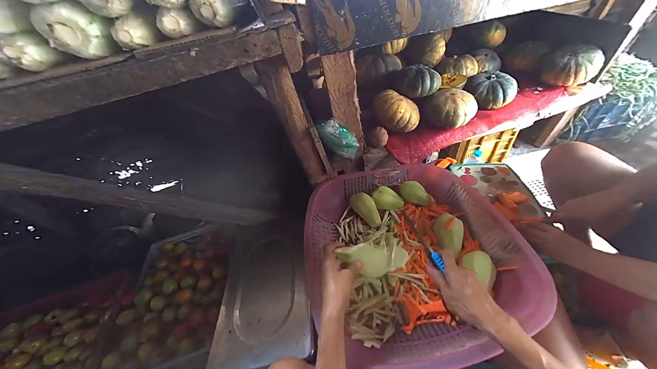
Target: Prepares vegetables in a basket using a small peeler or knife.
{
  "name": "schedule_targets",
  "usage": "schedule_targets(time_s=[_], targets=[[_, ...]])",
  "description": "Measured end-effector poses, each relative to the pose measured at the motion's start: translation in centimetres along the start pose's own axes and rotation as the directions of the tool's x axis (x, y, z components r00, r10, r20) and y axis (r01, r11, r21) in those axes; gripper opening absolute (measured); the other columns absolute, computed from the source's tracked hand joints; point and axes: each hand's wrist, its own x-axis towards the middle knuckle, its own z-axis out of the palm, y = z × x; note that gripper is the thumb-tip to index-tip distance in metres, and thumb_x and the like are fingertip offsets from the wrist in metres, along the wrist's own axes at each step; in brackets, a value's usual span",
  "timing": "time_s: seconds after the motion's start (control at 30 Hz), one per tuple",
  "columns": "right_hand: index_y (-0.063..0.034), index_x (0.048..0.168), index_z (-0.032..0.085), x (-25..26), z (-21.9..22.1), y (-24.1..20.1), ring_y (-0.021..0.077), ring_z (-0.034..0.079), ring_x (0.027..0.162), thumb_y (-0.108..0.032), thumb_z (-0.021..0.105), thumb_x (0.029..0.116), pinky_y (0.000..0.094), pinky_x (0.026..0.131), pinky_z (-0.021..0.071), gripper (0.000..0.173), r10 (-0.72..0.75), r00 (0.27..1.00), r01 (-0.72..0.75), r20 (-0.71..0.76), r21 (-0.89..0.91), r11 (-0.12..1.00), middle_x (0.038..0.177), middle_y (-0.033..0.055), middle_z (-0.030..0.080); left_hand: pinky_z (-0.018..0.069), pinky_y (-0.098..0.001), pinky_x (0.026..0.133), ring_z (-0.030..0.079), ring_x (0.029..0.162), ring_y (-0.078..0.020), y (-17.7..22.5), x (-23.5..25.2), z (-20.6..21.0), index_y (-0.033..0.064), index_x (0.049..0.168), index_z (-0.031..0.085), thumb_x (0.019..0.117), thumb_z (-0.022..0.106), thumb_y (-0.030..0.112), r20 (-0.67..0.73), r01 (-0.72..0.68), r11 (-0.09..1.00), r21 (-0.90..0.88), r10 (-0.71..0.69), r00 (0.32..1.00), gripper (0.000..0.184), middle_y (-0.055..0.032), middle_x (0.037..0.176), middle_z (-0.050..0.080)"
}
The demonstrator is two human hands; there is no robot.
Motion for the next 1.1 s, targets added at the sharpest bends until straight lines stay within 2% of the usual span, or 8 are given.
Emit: schedule_targets(time_s=[0.1, 0.2, 0.33, 0.47, 0.67, 0.87, 1.03, 1.1], targets=[[0.0007, 0.143, 0.044, 0.1, 1.0, -1.8, 0.0404, 0.072, 0.093, -0.035, 0.043, 0.1108, 0.0535, 0.084, 0.0566, 0.048, -0.009, 0.997, 0.016, 0.074, -0.091, 0.996, 0.096, 0.0224, 0.070, 0.0586, -0.0449, 0.088, 0.066, 0.112, -0.0301, 0.2, 0.3, 0.2, -0.0010, 0.143, 0.045, 0.0888, 0.065, -0.008, -0.147, -0.152, 0.985, 0.077, 0.162, 0.976, 0.059, -0.0227, 0.134, 0.058], [0.0011, 0.139, 0.046, 0.6, 2.1, -3.0, 0.0399, 0.072, 0.098, -0.037, 0.041, 0.1111, 0.0522, 0.087, 0.0568, 0.048, -0.029, 0.993, 0.050, 0.113, -0.188, 0.981, 0.101, 0.0221, 0.071, 0.0544, -0.0479, 0.097, 0.066, 0.114, -0.0348, 1.4, -0.4, 0.7, -0.0070, 0.134, 0.053, 0.0913, 0.062, -0.010, -0.190, -0.266, 0.928, 0.261, 0.319, 0.928, 0.044, -0.0259, 0.127, 0.063], [0.0020, 0.137, 0.048, 0.6, 2.4, -5.2, 0.0392, 0.073, 0.097, -0.031, 0.041, 0.1108, 0.0500, 0.084, 0.0578, 0.043, -0.102, 0.991, 0.125, 0.087, -0.315, 0.941, 0.101, 0.0223, 0.071, 0.0535, -0.0528, 0.097, 0.065, 0.112, -0.0450, 1.9, -1.2, 1.8, -0.0148, 0.136, 0.046, 0.0877, 0.063, -0.015, -0.203, -0.294, 0.904, 0.310, 0.365, 0.909, 0.051, -0.0341, 0.126, 0.061], [0.0049, 0.127, 0.056, 0.8, 2.4, -6.7, 0.0387, 0.075, 0.082, -0.025, 0.046, 0.1083, 0.0484, 0.070, 0.0600, 0.037, -0.286, 0.956, 0.243, -0.070, -0.356, 0.902, 0.097, 0.0226, 0.072, 0.0558, -0.0514, 0.094, 0.067, 0.109, -0.0435, 2.2, -1.5, 1.8, -0.0154, 0.136, 0.044, 0.0859, 0.063, -0.017, -0.193, -0.301, 0.900, 0.314, 0.371, 0.908, 0.054, -0.0333, 0.124, 0.062], [-0.0032, 0.143, 0.043, 2.5, 3.8, -3.7, 0.0392, 0.071, 0.108, -0.031, 0.036, 0.1121, 0.0517, 0.091, 0.0564, 0.043, 0.057, 0.975, 0.042, 0.216, -0.430, 0.902, 0.113, 0.0228, 0.070, 0.0573, -0.0492, 0.091, 0.069, 0.105, -0.0407, 2.1, -1.3, 1.0, -0.0148, 0.134, 0.046, 0.0837, 0.064, -0.017, -0.282, -0.304, 0.892, 0.335, 0.402, 0.871, 0.053, -0.0317, 0.120, 0.064], [0.0039, 0.134, 0.051, 1.2, 2.3, -7.3, 0.0386, 0.074, 0.092, -0.026, 0.042, 0.1105, 0.0487, 0.079, 0.0591, 0.039, -0.198, 0.980, 0.194, 0.026, -0.361, 0.912, 0.104, 0.0229, 0.071, 0.0567, -0.0518, 0.091, 0.070, 0.102, -0.0458, 1.8, -1.5, 2.2, -0.0189, 0.133, 0.046, 0.0849, 0.065, -0.016, -0.228, -0.288, 0.864, 0.413, 0.404, 0.886, 0.052, -0.0353, 0.118, 0.064], [-0.0034, 0.146, 0.041, 3.0, 4.7, -4.3, 0.0386, 0.070, 0.110, -0.031, 0.037, 0.1118, 0.0518, 0.093, 0.0558, 0.044, 0.090, 0.972, 0.007, 0.218, -0.406, 0.914, 0.116, 0.0226, 0.069, 0.0582, -0.0496, 0.088, 0.071, 0.100, -0.0429, 2.0, -1.1, 1.7, -0.0181, 0.127, 0.050, 0.0859, 0.065, -0.015, -0.375, -0.314, 0.877, 0.365, 0.447, 0.812, 0.044, -0.0332, 0.113, 0.066], [-0.0038, 0.144, 0.042, 2.8, 4.4, -4.5, 0.0382, 0.071, 0.108, -0.031, 0.037, 0.1116, 0.0511, 0.091, 0.0564, 0.043, 0.079, 0.976, 0.007, 0.204, -0.391, 0.920, 0.113, 0.0219, 0.070, 0.0583, -0.0484, 0.088, 0.071, 0.100, -0.0430, 1.9, -1.0, 1.7, -0.0187, 0.127, 0.050, 0.0857, 0.065, -0.015, -0.389, -0.308, 0.874, 0.376, 0.450, 0.804, 0.044, -0.0336, 0.113, 0.066]])
